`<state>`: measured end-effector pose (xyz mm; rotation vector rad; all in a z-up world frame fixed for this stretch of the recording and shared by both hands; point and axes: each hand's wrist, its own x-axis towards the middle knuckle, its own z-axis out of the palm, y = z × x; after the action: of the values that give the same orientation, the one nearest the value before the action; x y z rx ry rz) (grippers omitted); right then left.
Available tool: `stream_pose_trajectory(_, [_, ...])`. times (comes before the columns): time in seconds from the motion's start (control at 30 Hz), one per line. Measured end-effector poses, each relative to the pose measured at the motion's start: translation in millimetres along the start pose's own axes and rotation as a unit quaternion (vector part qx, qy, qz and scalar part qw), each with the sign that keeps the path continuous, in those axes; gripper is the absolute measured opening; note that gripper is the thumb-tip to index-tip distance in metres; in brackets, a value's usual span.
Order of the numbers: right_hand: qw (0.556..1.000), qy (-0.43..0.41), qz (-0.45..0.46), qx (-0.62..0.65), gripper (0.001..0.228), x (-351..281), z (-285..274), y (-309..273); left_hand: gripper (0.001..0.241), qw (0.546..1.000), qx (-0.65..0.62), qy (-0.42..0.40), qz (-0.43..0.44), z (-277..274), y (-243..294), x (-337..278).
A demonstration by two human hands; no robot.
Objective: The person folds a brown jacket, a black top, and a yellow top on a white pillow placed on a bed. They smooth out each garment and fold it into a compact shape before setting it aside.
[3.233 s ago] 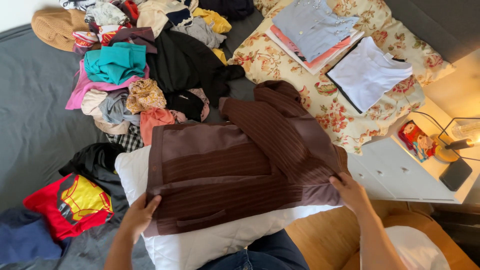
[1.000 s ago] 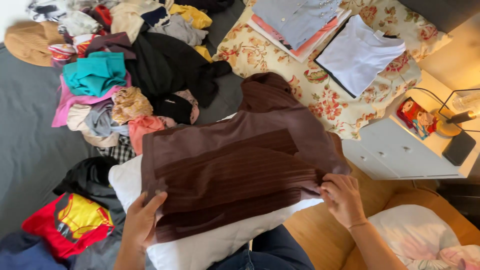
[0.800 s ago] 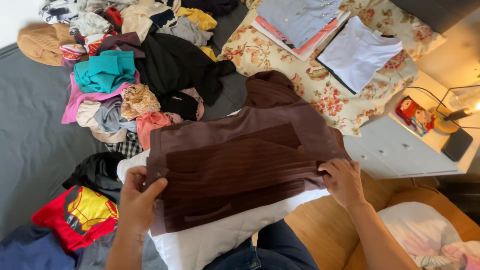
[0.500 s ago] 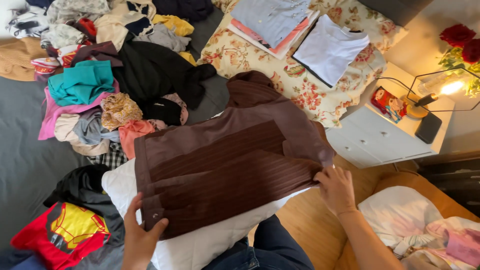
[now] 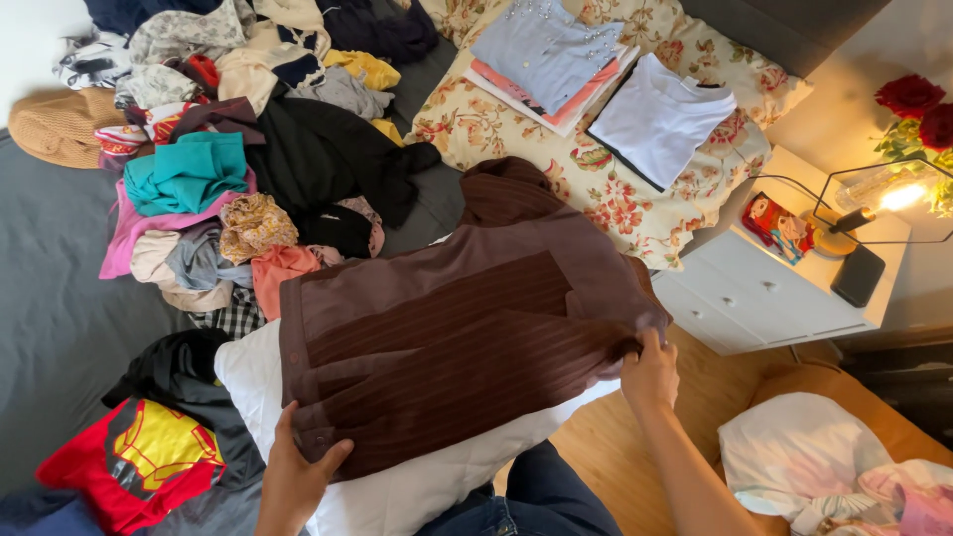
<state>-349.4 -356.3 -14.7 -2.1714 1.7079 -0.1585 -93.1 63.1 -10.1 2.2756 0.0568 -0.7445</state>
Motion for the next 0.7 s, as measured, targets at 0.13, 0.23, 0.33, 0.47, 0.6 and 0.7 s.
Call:
stream_pose_trajectory(0.13, [0.961, 0.16, -0.186, 0.126, 0.037, 17, 3, -9, 0.1, 0.984, -0.005, 0.153, 0.088, 14, -39, 7])
stream_pose_trajectory(0.23, [0.958, 0.122, -0.222, 0.132, 0.05, 23, 4, -20, 0.112, 0.993, -0.042, 0.112, 0.026, 30, -92, 32])
stream_pose_trajectory(0.33, [0.979, 0.012, -0.169, 0.113, 0.073, 18, 9, -24, 0.128, 0.988, 0.097, 0.068, -0.095, 20, -76, 36])
stream_pose_trajectory(0.47, [0.976, 0.039, -0.17, 0.128, 0.084, -15, 11, -34, 0.116, 0.998, 0.017, 0.014, 0.067, 7, -60, 40])
stream_pose_trajectory(0.6, [0.963, 0.13, -0.222, 0.08, 0.066, -28, 2, -45, 0.095, 0.967, 0.178, 0.163, 0.085, 22, -22, 16])
stream_pose_trajectory(0.7, [0.96, 0.114, -0.247, 0.064, 0.052, -12, 7, -39, 0.082, 0.915, 0.213, 0.279, 0.2, 43, 18, -6])
